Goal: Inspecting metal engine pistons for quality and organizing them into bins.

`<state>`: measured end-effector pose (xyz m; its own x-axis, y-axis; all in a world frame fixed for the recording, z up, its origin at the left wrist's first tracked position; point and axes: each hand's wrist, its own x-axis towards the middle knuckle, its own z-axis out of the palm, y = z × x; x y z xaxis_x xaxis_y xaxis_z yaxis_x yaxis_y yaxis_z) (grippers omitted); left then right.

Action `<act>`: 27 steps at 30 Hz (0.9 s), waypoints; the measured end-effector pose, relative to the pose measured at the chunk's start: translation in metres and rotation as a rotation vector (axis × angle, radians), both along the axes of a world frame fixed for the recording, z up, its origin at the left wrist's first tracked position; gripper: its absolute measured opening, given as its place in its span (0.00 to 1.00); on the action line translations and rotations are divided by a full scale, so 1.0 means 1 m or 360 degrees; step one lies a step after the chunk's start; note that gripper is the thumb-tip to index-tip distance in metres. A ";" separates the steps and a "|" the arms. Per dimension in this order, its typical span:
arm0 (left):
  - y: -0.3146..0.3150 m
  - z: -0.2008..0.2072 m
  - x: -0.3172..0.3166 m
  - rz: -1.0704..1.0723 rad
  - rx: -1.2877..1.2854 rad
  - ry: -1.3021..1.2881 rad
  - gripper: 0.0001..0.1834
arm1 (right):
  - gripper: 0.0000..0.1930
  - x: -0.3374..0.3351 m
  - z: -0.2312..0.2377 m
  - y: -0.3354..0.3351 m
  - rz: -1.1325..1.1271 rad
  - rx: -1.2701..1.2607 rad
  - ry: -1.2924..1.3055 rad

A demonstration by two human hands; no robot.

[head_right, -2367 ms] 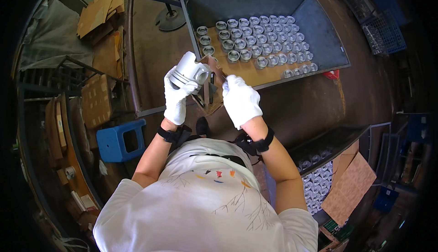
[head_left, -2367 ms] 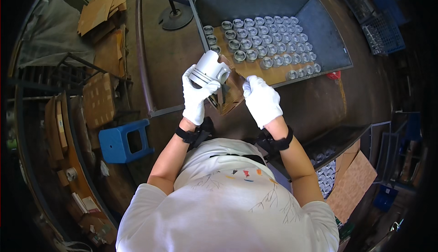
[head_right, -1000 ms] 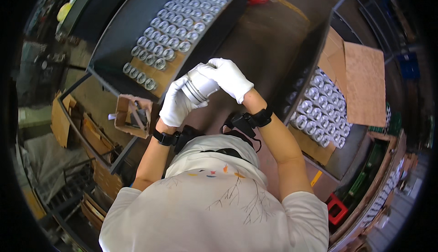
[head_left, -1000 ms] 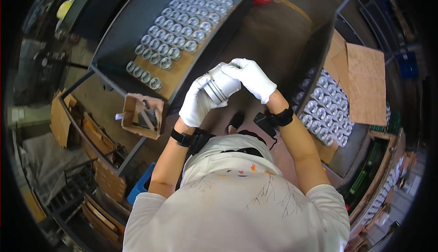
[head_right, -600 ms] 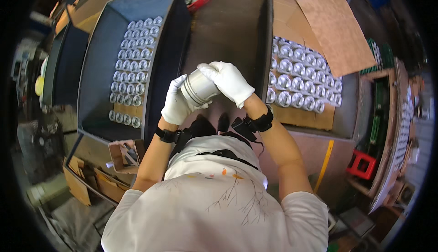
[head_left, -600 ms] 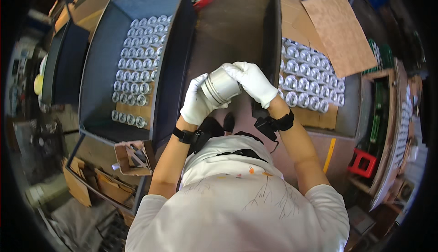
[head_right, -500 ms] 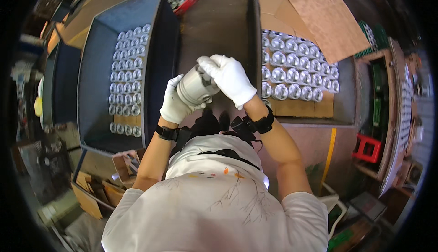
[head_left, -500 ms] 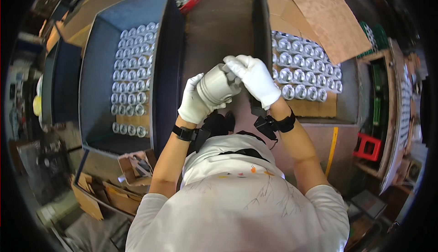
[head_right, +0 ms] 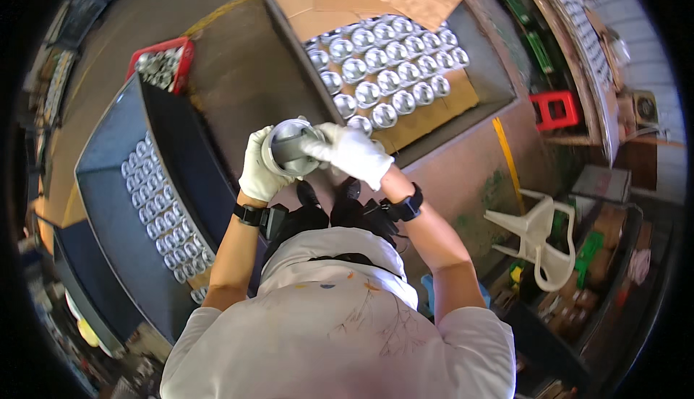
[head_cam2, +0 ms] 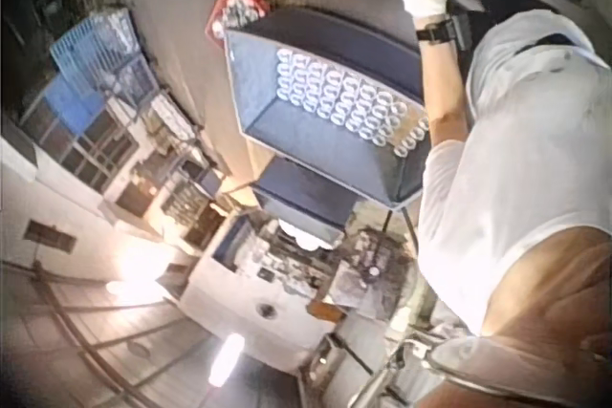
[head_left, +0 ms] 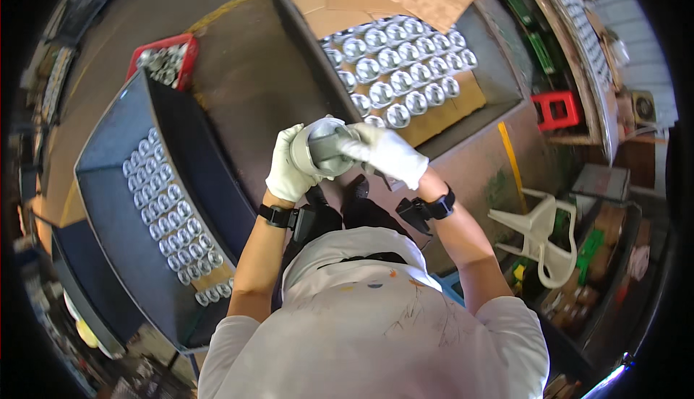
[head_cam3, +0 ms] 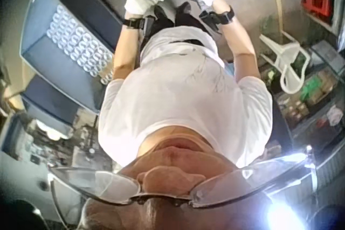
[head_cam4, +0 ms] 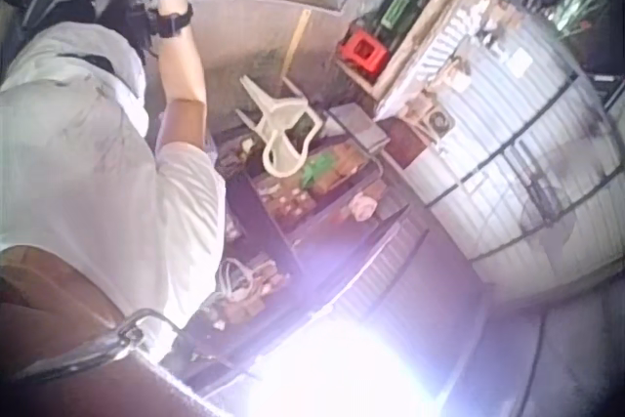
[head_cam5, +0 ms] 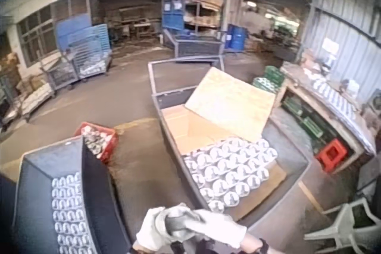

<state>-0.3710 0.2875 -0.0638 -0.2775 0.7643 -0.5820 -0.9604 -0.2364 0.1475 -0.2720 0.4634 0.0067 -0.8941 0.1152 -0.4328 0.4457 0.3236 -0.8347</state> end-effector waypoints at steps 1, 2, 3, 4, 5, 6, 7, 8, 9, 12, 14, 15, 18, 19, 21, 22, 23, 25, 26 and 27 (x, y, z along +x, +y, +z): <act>0.008 -0.003 0.001 -0.0118 -0.0002 0.0061 0.28 | 0.20 0.005 -0.015 0.002 -0.0115 -0.0095 -0.0112; 0.016 -0.008 0.000 -0.0235 0.0005 0.0135 0.28 | 0.18 0.011 -0.036 0.007 -0.0231 -0.0186 -0.0207; 0.026 -0.015 -0.002 -0.0322 0.0044 0.0157 0.29 | 0.15 0.015 -0.046 0.013 -0.0369 -0.0320 -0.0185; 0.037 -0.020 -0.003 -0.0399 0.0125 0.0111 0.29 | 0.15 0.021 -0.052 0.023 -0.0414 -0.0378 -0.0203; 0.052 -0.021 -0.002 -0.0482 0.0137 0.0101 0.29 | 0.15 0.029 -0.060 0.035 -0.0466 -0.0470 -0.0172; 0.065 -0.020 0.000 -0.0551 0.0146 0.0094 0.28 | 0.15 0.036 -0.066 0.047 -0.0503 -0.0562 -0.0138; 0.078 -0.025 0.002 -0.0580 0.0160 0.0069 0.28 | 0.15 0.042 -0.071 0.060 -0.0531 -0.0543 -0.0131; 0.091 -0.034 0.005 -0.0597 0.0179 0.0073 0.28 | 0.16 0.047 -0.075 0.075 -0.0574 -0.0575 -0.0101; 0.105 -0.044 0.007 -0.0616 0.0146 0.0243 0.27 | 0.17 0.051 -0.079 0.093 -0.0617 -0.0604 -0.0069; 0.143 -0.078 0.010 -0.0438 -0.0281 0.0693 0.21 | 0.17 0.073 -0.101 0.164 -0.0750 -0.0520 -0.0156; 0.154 -0.125 0.006 -0.0001 -0.0809 0.1183 0.21 | 0.16 0.082 -0.118 0.218 -0.0932 -0.0538 -0.0225; 0.159 -0.150 0.003 0.0220 -0.1169 0.1533 0.26 | 0.15 0.085 -0.126 0.244 -0.1036 -0.0535 -0.0250; 0.186 -0.158 0.006 -0.0002 -0.2187 0.1733 0.38 | 0.12 0.106 -0.162 0.338 -0.1359 -0.0366 -0.0303; 0.196 -0.163 0.011 -0.0029 -0.2198 0.1722 0.38 | 0.11 0.111 -0.170 0.369 -0.1442 -0.0281 -0.0338; 0.208 -0.169 0.019 -0.0069 -0.2021 0.1481 0.44 | 0.10 0.106 -0.184 0.419 -0.1565 -0.0114 -0.0439; 0.215 -0.171 0.022 -0.0080 -0.2044 0.1464 0.44 | 0.10 0.104 -0.193 0.442 -0.1625 -0.0023 -0.0503; 0.225 -0.169 0.026 -0.0147 -0.2282 0.1504 0.41 | 0.10 0.113 -0.216 0.473 -0.1632 -0.0002 -0.0606; 0.229 -0.179 0.030 -0.0206 -0.2686 0.1653 0.33 | 0.09 0.114 -0.247 0.508 -0.1655 0.0027 -0.0649; 0.235 -0.174 0.031 -0.0226 -0.2719 0.1649 0.32 | 0.09 0.115 -0.262 0.523 -0.1641 0.0103 -0.0687; 0.237 -0.178 0.031 -0.0238 -0.2800 0.1649 0.32 | 0.09 0.118 -0.283 0.541 -0.1640 0.0097 -0.0694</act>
